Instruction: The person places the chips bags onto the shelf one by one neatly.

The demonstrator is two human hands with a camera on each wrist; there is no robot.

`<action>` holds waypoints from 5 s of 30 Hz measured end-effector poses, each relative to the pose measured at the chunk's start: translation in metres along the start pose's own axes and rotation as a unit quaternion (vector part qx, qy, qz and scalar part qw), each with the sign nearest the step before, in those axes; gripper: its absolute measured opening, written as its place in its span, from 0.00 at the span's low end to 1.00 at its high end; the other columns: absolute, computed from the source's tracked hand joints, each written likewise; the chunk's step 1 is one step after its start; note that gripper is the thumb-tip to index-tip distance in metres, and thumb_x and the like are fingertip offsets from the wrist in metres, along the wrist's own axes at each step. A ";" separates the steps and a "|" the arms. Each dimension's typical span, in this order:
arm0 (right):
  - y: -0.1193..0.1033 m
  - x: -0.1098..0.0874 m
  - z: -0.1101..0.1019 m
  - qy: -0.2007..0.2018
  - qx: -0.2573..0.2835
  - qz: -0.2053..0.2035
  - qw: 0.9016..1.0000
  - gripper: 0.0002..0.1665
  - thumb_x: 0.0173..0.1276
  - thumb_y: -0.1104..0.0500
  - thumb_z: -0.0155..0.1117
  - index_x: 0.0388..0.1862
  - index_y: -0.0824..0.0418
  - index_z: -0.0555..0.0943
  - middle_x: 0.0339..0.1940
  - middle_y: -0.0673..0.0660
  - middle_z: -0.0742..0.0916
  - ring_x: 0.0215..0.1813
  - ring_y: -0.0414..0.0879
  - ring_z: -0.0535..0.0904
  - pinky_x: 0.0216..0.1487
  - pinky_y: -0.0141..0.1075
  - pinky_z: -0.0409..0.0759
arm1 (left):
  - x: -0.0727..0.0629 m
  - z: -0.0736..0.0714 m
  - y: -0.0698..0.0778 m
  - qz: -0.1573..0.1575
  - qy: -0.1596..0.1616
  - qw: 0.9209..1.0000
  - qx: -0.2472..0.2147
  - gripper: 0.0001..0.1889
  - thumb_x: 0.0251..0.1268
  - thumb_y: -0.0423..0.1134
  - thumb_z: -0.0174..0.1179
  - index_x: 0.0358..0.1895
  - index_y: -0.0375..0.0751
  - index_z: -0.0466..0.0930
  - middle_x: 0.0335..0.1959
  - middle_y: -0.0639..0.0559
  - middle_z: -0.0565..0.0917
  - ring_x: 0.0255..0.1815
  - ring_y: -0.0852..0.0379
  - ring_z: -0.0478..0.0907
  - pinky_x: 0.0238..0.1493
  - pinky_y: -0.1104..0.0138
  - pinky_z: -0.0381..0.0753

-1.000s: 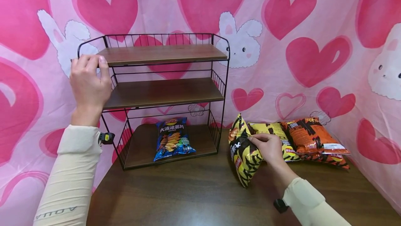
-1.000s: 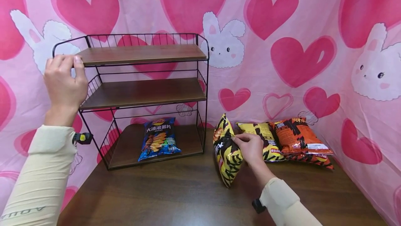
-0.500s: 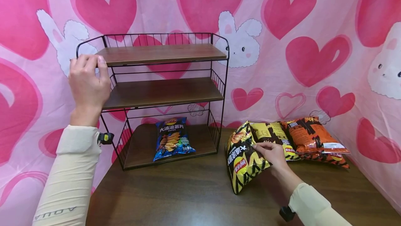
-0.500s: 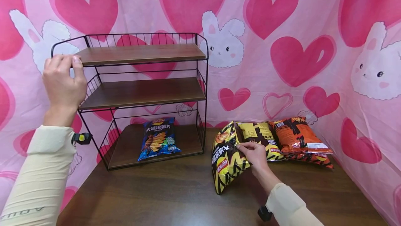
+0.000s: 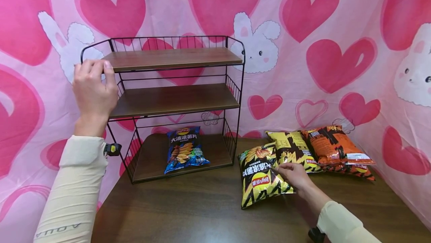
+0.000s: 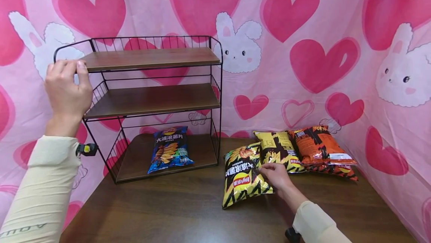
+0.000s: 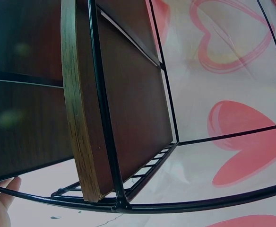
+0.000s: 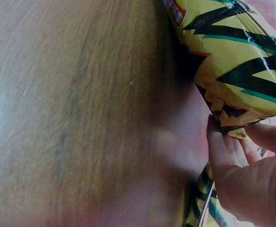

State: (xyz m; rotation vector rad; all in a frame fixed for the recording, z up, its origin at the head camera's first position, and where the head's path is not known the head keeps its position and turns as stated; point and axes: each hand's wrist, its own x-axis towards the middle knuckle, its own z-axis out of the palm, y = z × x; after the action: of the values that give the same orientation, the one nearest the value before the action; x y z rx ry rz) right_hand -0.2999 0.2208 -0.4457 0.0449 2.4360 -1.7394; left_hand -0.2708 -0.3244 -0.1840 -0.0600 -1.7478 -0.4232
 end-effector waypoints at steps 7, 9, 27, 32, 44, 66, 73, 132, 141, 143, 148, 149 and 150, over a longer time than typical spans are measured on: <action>0.000 -0.001 -0.005 -0.033 -0.059 0.007 0.998 0.21 0.77 0.61 0.58 0.59 0.76 0.78 0.34 0.55 0.83 0.33 0.44 0.76 0.32 0.34 0.75 | -0.001 -0.001 -0.002 -0.001 -0.003 1.000 0.001 0.25 0.79 0.48 0.46 0.44 0.26 0.85 0.44 0.29 0.83 0.48 0.27 0.74 0.52 0.40 0.69; -0.005 -0.001 -0.007 -0.048 -0.117 -0.019 0.992 0.22 0.77 0.61 0.56 0.59 0.78 0.77 0.41 0.62 0.85 0.40 0.49 0.79 0.37 0.38 0.78 | -0.001 0.000 -0.002 -0.002 -0.002 1.000 0.001 0.25 0.78 0.47 0.46 0.43 0.26 0.85 0.44 0.29 0.83 0.48 0.27 0.74 0.52 0.40 0.69; -0.066 -0.017 0.043 -0.070 -0.407 -0.104 0.905 0.57 0.76 0.31 0.51 0.82 0.72 0.47 0.79 0.82 0.51 0.72 0.83 0.59 0.66 0.71 0.66 | 0.001 0.002 -0.005 -0.003 0.001 1.000 0.002 0.25 0.78 0.47 0.47 0.43 0.26 0.85 0.44 0.29 0.83 0.49 0.27 0.75 0.51 0.38 0.69; -0.051 -0.018 0.061 -0.083 -0.414 -0.089 0.902 0.60 0.76 0.29 0.48 0.82 0.72 0.42 0.80 0.80 0.46 0.71 0.88 0.55 0.64 0.74 0.65 | 0.000 0.003 -0.005 0.000 0.001 1.000 -0.001 0.24 0.78 0.46 0.47 0.42 0.26 0.84 0.43 0.29 0.84 0.49 0.27 0.75 0.52 0.38 0.69; -0.039 -0.017 0.060 -0.088 -0.402 -0.112 0.904 0.60 0.75 0.31 0.52 0.82 0.72 0.43 0.80 0.80 0.45 0.70 0.86 0.59 0.62 0.72 0.69 | 0.002 0.002 -0.005 0.009 0.002 1.000 -0.001 0.25 0.79 0.46 0.46 0.43 0.26 0.84 0.43 0.28 0.83 0.48 0.26 0.74 0.50 0.38 0.69; -0.006 -0.037 -0.024 -0.137 -0.190 -0.007 0.972 0.48 0.77 0.39 0.57 0.71 0.80 0.61 0.62 0.79 0.78 0.36 0.58 0.87 0.38 0.51 0.88 | 0.005 0.001 -0.009 0.028 0.011 1.000 -0.005 0.25 0.79 0.46 0.46 0.43 0.24 0.84 0.41 0.26 0.82 0.47 0.24 0.73 0.50 0.38 0.68; 0.016 -0.033 -0.032 -0.194 -0.006 0.051 0.980 0.45 0.79 0.47 0.58 0.76 0.79 0.55 0.70 0.79 0.71 0.38 0.57 0.87 0.40 0.46 0.88 | 0.003 0.001 -0.003 0.000 0.003 1.000 -0.004 0.25 0.78 0.46 0.47 0.43 0.24 0.84 0.43 0.26 0.83 0.49 0.25 0.74 0.53 0.38 0.68; -0.046 -0.022 -0.046 -0.070 -0.304 -0.167 0.935 0.47 0.74 0.50 0.65 0.74 0.80 0.56 0.68 0.84 0.69 0.58 0.74 0.78 0.55 0.62 0.80 | 0.002 0.001 -0.003 0.015 0.014 1.000 -0.006 0.25 0.78 0.46 0.47 0.43 0.22 0.83 0.41 0.25 0.82 0.47 0.24 0.73 0.51 0.37 0.67; -0.023 -0.062 -0.002 -0.061 -0.327 -0.070 0.940 0.77 0.57 0.35 0.77 0.81 0.73 0.38 0.65 0.92 0.63 0.66 0.83 0.67 0.62 0.68 0.72 | 0.003 0.001 -0.002 0.011 0.006 1.000 -0.007 0.25 0.79 0.45 0.46 0.44 0.22 0.83 0.43 0.25 0.82 0.48 0.23 0.73 0.51 0.37 0.68; -0.019 -0.065 0.005 -0.049 -0.318 -0.063 0.945 0.82 0.52 0.37 0.81 0.82 0.68 0.35 0.64 0.91 0.62 0.62 0.81 0.71 0.60 0.67 0.74 | 0.002 0.001 -0.003 0.012 0.001 1.000 -0.007 0.25 0.79 0.45 0.46 0.44 0.22 0.83 0.43 0.25 0.82 0.48 0.23 0.73 0.51 0.37 0.68; -0.013 -0.063 0.016 -0.030 -0.297 -0.073 0.952 0.85 0.43 0.42 0.87 0.85 0.58 0.37 0.67 0.88 0.59 0.61 0.76 0.72 0.59 0.67 0.75 | 0.002 0.000 -0.003 0.013 -0.001 1.000 -0.006 0.25 0.79 0.45 0.46 0.45 0.22 0.83 0.43 0.25 0.82 0.48 0.24 0.73 0.50 0.37 0.68; -0.012 -0.063 0.017 -0.029 -0.296 -0.077 0.952 0.84 0.42 0.43 0.88 0.85 0.58 0.39 0.67 0.88 0.59 0.61 0.77 0.72 0.59 0.67 0.75 | 0.001 0.001 -0.003 0.009 0.000 1.000 -0.007 0.26 0.79 0.46 0.46 0.44 0.22 0.83 0.43 0.25 0.82 0.48 0.24 0.74 0.50 0.38 0.68; -0.011 -0.062 0.017 -0.028 -0.296 -0.081 0.951 0.83 0.42 0.44 0.88 0.85 0.58 0.41 0.68 0.88 0.60 0.62 0.77 0.71 0.59 0.67 0.75 | 0.001 0.001 -0.002 0.010 -0.001 1.000 -0.007 0.26 0.79 0.45 0.46 0.44 0.22 0.83 0.43 0.25 0.82 0.48 0.24 0.73 0.50 0.38 0.68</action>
State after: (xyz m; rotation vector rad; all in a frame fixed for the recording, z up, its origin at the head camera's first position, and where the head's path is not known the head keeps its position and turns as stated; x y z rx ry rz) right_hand -0.2380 0.2046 -0.4320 -0.2733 2.8696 -0.9656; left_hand -0.2725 -0.3266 -0.1839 -0.0874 -1.7452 -0.4210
